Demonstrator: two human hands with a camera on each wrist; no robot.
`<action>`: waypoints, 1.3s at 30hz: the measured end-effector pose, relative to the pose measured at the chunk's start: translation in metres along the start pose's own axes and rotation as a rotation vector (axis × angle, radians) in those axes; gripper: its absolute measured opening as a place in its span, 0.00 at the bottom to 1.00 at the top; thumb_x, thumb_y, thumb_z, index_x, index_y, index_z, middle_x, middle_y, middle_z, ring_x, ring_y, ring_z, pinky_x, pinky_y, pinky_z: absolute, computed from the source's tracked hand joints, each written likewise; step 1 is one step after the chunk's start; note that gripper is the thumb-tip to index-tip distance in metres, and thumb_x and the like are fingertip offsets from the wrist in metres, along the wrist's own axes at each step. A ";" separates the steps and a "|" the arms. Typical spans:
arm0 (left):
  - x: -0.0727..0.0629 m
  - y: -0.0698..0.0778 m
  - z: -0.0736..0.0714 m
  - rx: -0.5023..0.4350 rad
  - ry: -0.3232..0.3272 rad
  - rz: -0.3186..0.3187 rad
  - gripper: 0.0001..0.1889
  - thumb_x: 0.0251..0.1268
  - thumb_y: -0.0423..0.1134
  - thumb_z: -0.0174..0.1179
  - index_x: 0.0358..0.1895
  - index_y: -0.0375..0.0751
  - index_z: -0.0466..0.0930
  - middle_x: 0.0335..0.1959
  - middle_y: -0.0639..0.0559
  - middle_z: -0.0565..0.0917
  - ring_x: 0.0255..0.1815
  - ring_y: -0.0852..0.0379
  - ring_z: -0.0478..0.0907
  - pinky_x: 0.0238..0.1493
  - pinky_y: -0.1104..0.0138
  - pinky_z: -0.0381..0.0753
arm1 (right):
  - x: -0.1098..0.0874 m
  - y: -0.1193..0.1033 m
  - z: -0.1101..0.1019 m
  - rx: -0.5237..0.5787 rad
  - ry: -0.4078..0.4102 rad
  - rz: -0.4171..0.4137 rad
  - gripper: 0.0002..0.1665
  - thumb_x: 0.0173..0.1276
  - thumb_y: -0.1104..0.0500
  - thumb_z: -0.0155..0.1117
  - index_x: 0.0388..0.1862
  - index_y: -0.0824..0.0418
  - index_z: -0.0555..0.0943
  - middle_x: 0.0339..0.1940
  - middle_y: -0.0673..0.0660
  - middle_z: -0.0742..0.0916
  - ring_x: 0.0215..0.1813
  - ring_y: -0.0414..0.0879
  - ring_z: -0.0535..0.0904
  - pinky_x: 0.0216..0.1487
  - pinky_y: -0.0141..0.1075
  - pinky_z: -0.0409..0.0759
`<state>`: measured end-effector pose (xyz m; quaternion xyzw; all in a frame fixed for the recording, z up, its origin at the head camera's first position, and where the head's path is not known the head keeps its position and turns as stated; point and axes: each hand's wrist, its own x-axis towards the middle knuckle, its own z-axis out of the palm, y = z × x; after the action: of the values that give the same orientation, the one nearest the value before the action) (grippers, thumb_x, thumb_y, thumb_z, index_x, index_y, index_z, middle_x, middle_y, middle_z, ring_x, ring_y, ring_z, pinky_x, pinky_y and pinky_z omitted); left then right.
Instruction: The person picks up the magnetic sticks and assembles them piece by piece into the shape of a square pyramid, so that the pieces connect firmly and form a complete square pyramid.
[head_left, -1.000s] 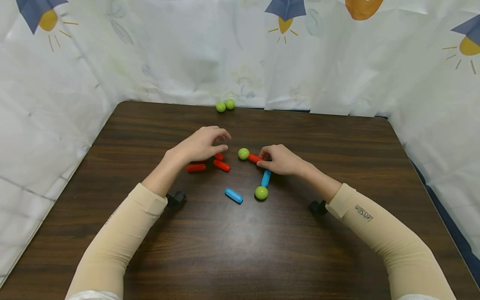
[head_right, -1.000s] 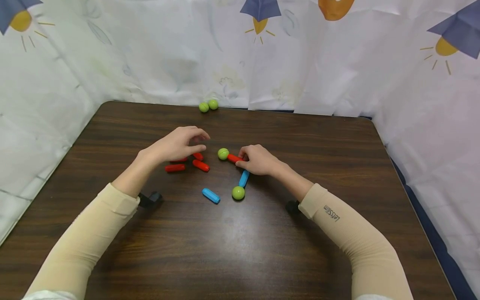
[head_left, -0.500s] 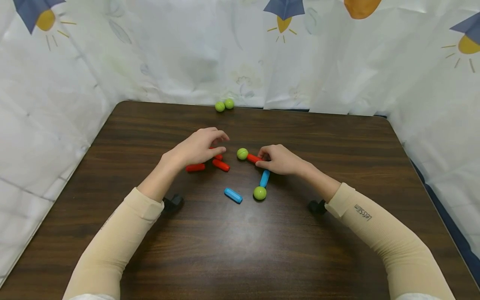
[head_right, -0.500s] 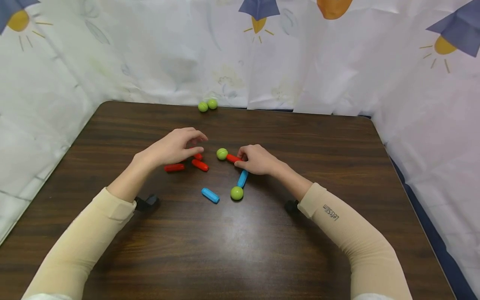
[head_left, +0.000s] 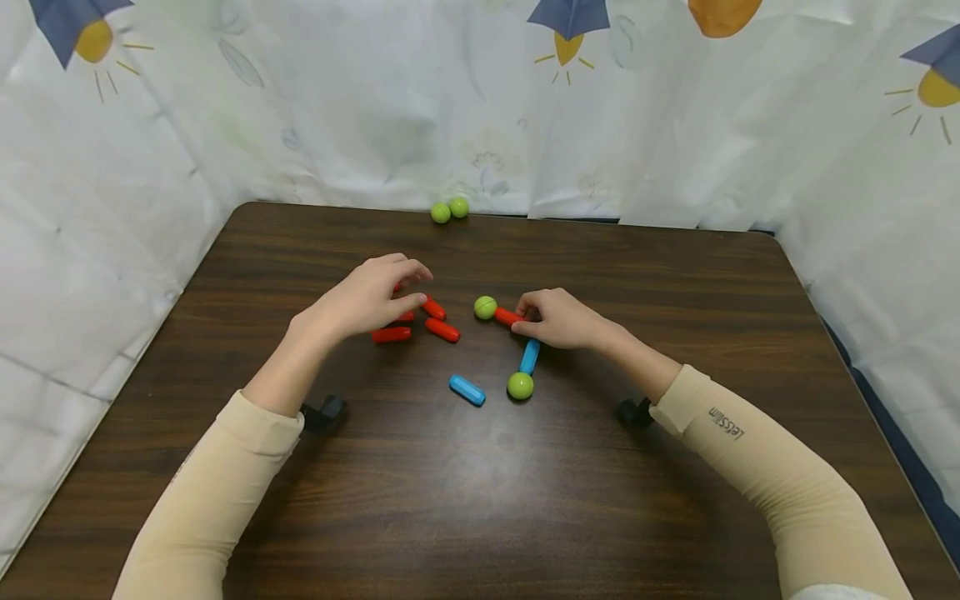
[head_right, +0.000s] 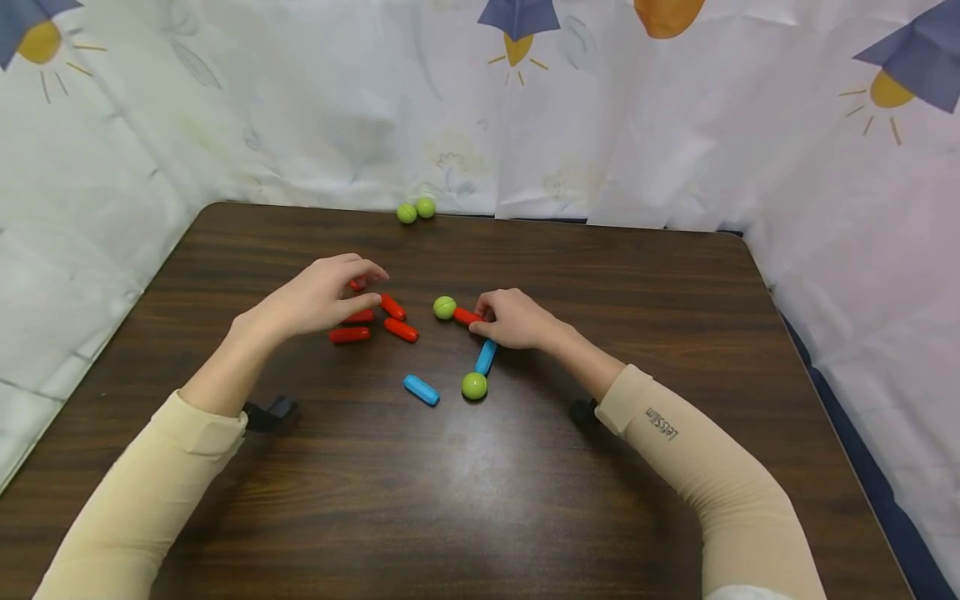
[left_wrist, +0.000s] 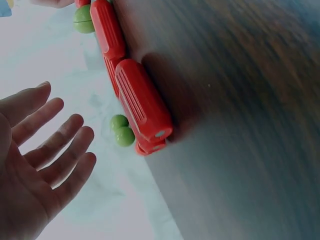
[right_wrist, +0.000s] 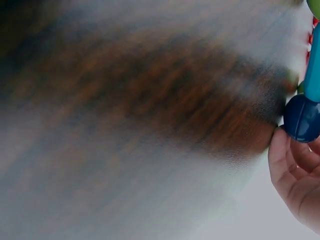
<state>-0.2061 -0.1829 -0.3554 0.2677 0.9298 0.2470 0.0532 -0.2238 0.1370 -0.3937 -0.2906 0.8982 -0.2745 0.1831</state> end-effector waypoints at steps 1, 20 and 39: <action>-0.002 0.000 -0.001 0.003 0.001 -0.006 0.17 0.73 0.36 0.63 0.60 0.36 0.80 0.56 0.42 0.80 0.55 0.42 0.79 0.58 0.50 0.76 | 0.000 0.000 0.000 -0.001 0.000 -0.001 0.11 0.76 0.56 0.66 0.45 0.63 0.83 0.33 0.52 0.85 0.32 0.45 0.75 0.36 0.37 0.72; -0.012 0.000 0.005 -0.016 -0.067 0.009 0.13 0.72 0.36 0.65 0.56 0.37 0.83 0.53 0.44 0.82 0.52 0.45 0.79 0.55 0.52 0.76 | 0.000 -0.002 0.001 -0.018 0.005 0.006 0.11 0.75 0.56 0.66 0.45 0.64 0.83 0.32 0.53 0.85 0.31 0.46 0.74 0.36 0.38 0.72; 0.003 0.014 0.033 0.097 -0.184 0.136 0.11 0.66 0.29 0.69 0.50 0.38 0.86 0.47 0.49 0.83 0.47 0.51 0.80 0.51 0.58 0.79 | 0.000 -0.004 0.001 -0.030 -0.003 0.004 0.11 0.75 0.56 0.66 0.44 0.64 0.83 0.31 0.52 0.84 0.31 0.46 0.74 0.35 0.38 0.72</action>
<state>-0.1948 -0.1565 -0.3773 0.3538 0.9115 0.1793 0.1086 -0.2214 0.1343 -0.3916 -0.2918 0.9025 -0.2602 0.1809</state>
